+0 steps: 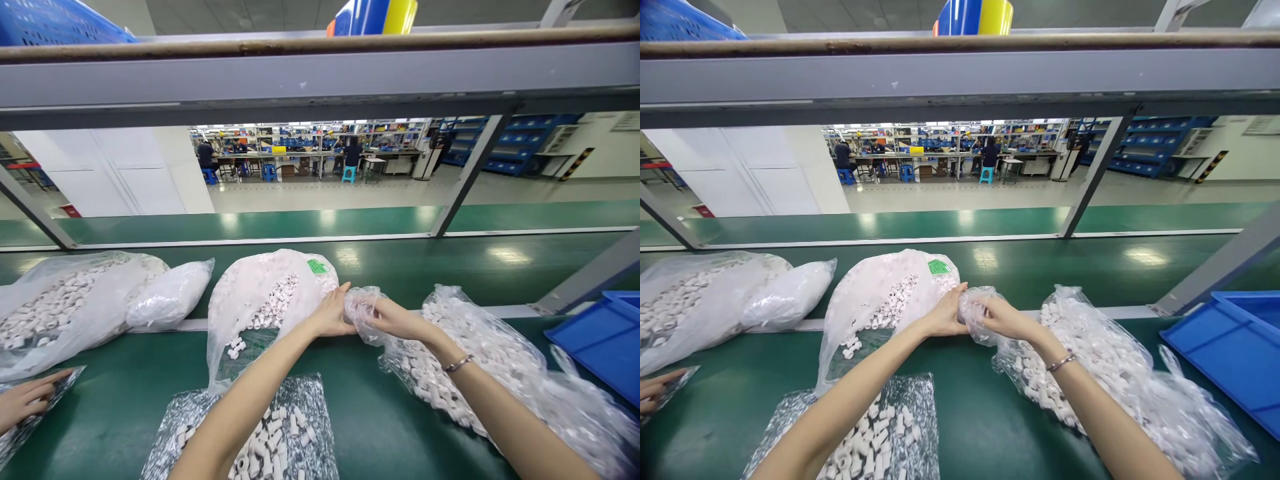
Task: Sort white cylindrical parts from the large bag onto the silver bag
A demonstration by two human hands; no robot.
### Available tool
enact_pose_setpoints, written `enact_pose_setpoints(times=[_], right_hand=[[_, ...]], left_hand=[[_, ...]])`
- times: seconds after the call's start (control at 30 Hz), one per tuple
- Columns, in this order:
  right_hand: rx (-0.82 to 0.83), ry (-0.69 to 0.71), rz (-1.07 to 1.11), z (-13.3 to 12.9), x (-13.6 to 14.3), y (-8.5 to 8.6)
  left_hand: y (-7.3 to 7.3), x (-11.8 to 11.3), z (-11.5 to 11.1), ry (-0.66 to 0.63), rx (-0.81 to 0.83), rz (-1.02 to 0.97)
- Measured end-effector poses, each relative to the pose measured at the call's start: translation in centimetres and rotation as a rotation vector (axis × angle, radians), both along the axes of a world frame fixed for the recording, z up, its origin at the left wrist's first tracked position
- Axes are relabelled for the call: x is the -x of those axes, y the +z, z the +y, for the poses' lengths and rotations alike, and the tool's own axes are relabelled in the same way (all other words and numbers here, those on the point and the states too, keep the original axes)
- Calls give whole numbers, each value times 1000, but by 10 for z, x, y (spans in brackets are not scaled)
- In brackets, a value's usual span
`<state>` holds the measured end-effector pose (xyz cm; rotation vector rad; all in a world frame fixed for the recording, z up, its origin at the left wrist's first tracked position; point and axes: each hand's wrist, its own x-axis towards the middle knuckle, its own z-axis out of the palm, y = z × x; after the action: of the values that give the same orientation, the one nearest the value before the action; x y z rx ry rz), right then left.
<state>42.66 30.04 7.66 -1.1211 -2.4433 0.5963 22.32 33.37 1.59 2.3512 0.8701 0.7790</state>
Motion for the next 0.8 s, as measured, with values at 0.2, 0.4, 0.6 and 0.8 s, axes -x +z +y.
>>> enact_pose_setpoints(times=[0.2, 0.4, 0.6, 0.8], right_hand=[[1, -61, 64, -5, 3, 3], [49, -275, 295, -15, -23, 34], [258, -462, 626, -26, -44, 43], [389, -306, 292, -32, -35, 36]], left_hand=[[3, -13, -4, 56, -22, -49], [14, -17, -1, 118, -14, -102], [22, -5, 7, 99, -22, -165], [20, 9, 0, 79, 11, -188]])
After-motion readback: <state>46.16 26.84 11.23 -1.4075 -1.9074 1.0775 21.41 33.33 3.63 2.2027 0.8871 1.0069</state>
